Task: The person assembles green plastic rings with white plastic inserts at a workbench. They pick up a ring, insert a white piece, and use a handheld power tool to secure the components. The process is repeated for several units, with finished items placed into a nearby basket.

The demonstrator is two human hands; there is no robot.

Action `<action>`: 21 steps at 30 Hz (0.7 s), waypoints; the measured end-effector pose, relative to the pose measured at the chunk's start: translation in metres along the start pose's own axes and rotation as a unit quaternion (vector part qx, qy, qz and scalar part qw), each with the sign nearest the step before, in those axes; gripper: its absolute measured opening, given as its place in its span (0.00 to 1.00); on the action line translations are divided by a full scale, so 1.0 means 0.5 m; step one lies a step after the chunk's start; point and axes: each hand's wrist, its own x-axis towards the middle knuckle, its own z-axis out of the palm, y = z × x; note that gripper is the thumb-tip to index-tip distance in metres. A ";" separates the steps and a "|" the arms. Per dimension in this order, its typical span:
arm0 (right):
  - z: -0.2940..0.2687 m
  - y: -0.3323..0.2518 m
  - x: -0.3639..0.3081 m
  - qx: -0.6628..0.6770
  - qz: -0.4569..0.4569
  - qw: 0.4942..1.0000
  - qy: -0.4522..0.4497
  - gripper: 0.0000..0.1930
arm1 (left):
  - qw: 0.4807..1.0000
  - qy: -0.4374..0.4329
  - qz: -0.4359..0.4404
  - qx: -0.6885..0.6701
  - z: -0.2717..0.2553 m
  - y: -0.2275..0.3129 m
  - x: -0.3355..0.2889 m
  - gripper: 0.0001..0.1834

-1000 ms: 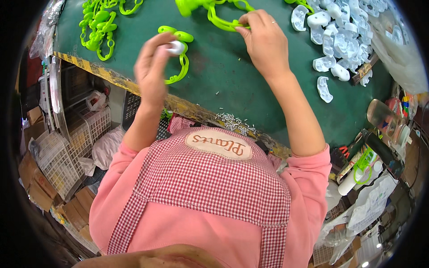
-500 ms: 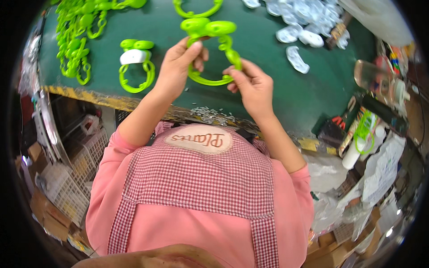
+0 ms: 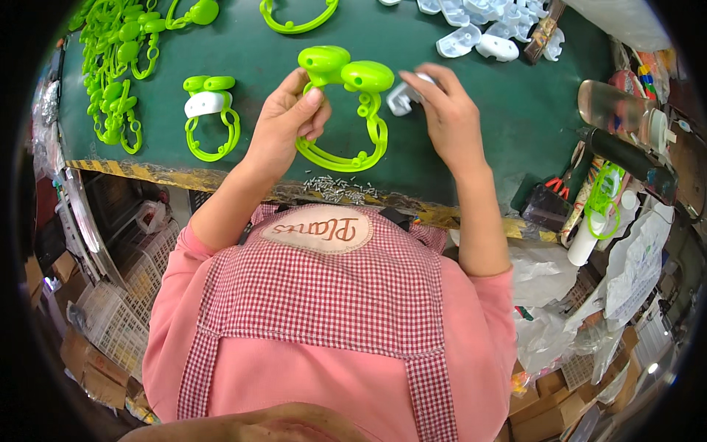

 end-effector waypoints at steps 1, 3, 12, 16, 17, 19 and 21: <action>0.004 -0.015 0.013 0.012 0.019 1.000 0.002 0.22 | 1.000 -0.004 0.004 -0.010 -0.001 0.000 0.002 0.18; 0.010 -0.040 0.036 0.036 0.051 0.998 0.006 0.22 | 0.999 0.012 0.001 -0.037 -0.005 0.003 -0.002 0.17; 0.073 -0.032 0.117 -0.129 -0.082 0.983 0.101 0.16 | 0.992 0.079 0.004 -0.094 -0.034 0.006 -0.027 0.13; 0.068 0.008 0.110 -0.060 -0.142 0.985 -0.074 0.19 | 0.992 0.085 0.009 -0.089 -0.035 0.014 -0.038 0.14; 0.056 0.012 0.109 -0.086 -0.153 0.984 -0.036 0.19 | 0.992 0.086 0.009 -0.092 -0.037 0.015 -0.039 0.14; 0.035 -0.006 0.101 -0.132 -0.174 0.975 0.039 0.20 | 0.991 0.091 0.007 -0.094 -0.042 0.011 -0.045 0.14; 0.048 -0.015 0.077 0.052 0.041 0.986 0.155 0.17 | 0.991 0.091 0.006 -0.093 -0.045 0.006 -0.047 0.14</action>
